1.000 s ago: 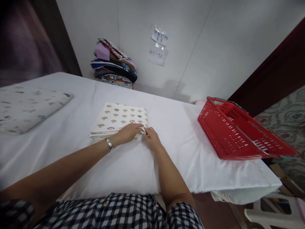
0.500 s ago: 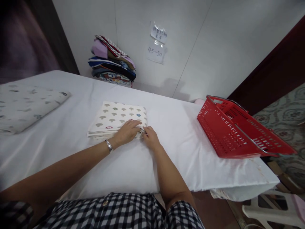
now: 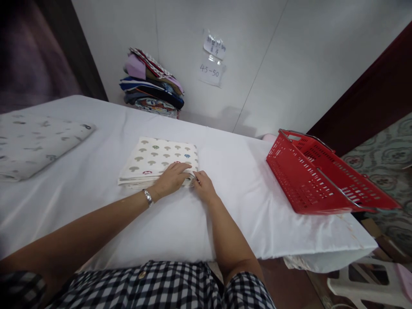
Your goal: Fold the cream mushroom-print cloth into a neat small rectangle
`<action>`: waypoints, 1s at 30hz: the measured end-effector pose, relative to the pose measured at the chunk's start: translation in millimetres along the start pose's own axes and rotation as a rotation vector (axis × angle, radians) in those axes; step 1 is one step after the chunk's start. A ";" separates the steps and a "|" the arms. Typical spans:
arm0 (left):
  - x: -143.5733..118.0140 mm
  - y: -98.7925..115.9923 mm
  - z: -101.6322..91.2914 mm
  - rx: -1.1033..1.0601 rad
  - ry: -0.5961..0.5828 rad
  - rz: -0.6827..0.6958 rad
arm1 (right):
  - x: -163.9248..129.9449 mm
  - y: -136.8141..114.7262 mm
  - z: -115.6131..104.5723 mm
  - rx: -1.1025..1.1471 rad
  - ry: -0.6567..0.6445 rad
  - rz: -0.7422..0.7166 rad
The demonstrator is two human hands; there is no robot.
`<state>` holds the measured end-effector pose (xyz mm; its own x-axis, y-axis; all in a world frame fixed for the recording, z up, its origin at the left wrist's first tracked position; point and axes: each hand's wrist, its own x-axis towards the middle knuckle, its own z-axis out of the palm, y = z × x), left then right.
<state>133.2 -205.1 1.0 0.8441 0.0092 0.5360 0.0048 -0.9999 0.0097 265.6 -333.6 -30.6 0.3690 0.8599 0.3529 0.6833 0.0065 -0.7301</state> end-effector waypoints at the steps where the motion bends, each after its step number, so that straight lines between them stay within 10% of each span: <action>1: -0.1 0.3 -0.1 0.001 -0.002 -0.006 | 0.0 0.3 0.1 0.002 0.000 -0.003; 30: 5.4 5.9 7.4 0.050 -0.123 -0.029 | 0.9 -2.3 0.5 -0.069 0.015 0.002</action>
<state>141.8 -211.0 -2.3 0.9024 0.0400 0.4289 0.0540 -0.9983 -0.0204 264.1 -332.6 -28.9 0.3788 0.8523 0.3606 0.7243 -0.0305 -0.6888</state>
